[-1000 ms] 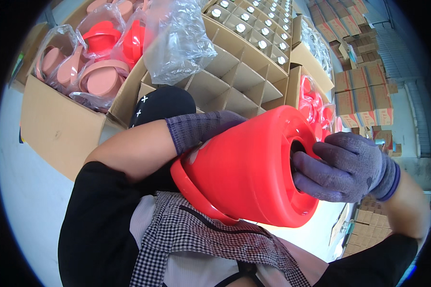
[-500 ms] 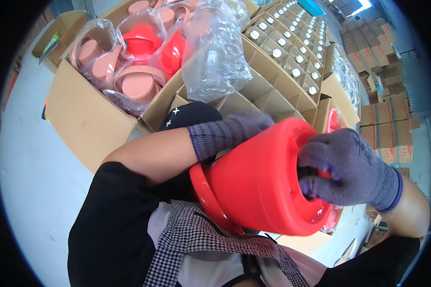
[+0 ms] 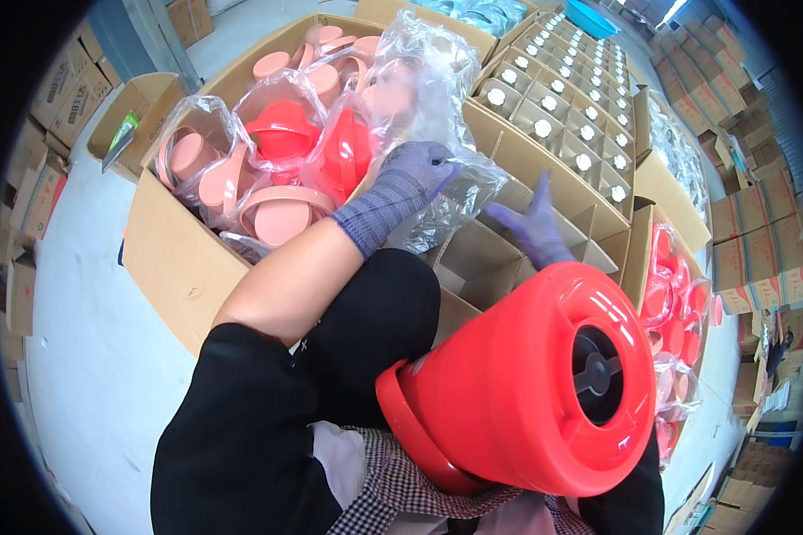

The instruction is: The person assembles plastic watering cans by inserting a metal strainer and a plastic lid into the can body, then placing the assembled unit into a clear plastic bag. The person repeats this process for red, pink, and light blue watering cans, handling each component by hand and packing them into boxes.

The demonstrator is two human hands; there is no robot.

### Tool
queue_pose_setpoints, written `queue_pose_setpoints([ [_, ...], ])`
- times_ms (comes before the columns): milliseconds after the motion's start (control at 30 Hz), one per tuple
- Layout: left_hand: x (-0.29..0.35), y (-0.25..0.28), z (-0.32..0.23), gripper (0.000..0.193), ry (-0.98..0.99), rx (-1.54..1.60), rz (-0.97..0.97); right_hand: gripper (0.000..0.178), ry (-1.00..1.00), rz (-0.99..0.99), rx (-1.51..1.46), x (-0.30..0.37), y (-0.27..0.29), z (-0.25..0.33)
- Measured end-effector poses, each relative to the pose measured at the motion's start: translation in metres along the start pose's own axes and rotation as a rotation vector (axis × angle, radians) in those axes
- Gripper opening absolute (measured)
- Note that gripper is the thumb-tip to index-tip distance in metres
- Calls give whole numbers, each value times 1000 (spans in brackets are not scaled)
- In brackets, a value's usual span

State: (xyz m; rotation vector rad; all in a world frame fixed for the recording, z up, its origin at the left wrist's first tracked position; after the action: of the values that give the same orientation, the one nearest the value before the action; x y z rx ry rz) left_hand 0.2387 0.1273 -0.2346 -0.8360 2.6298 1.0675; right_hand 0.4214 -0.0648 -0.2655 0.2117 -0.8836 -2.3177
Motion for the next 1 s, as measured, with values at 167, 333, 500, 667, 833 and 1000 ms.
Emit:
queue_pose_setpoints([
  [167, 15, 15, -67, 28, -150, 442, 56, 77, -311, 243, -544, -19, -17, -17],
  [333, 51, 73, -161, 25, -874, 167, -165, 25, 167, -329, -494, 136, 94, 11],
  [500, 99, 112, -190, 14, -520, 720, 472, 26, 602, 445, -281, 261, 183, 85],
  [667, 155, 73, -139, 12, -658, 345, 531, 25, 384, 541, 258, 323, 136, 74],
  [833, 234, 85, -150, 25, -638, 11, 724, 39, 459, 206, 344, 364, 79, 16],
  [1000, 238, 71, -223, 29, -855, 147, 822, 35, 359, 297, 115, 350, 84, 2],
])
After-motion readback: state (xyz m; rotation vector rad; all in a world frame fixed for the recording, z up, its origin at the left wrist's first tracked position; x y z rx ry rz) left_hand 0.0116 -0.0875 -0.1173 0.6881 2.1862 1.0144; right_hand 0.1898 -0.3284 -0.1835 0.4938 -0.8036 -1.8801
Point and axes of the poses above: each hand's wrist, its own x-axis away from the middle knuckle, its own y-axis out of the back of the hand, z = x × y, the point moved 2 cm from there along -x, towards the middle knuckle, and after that the axes turned 15 degrees about -y, right-handed, at the moved point
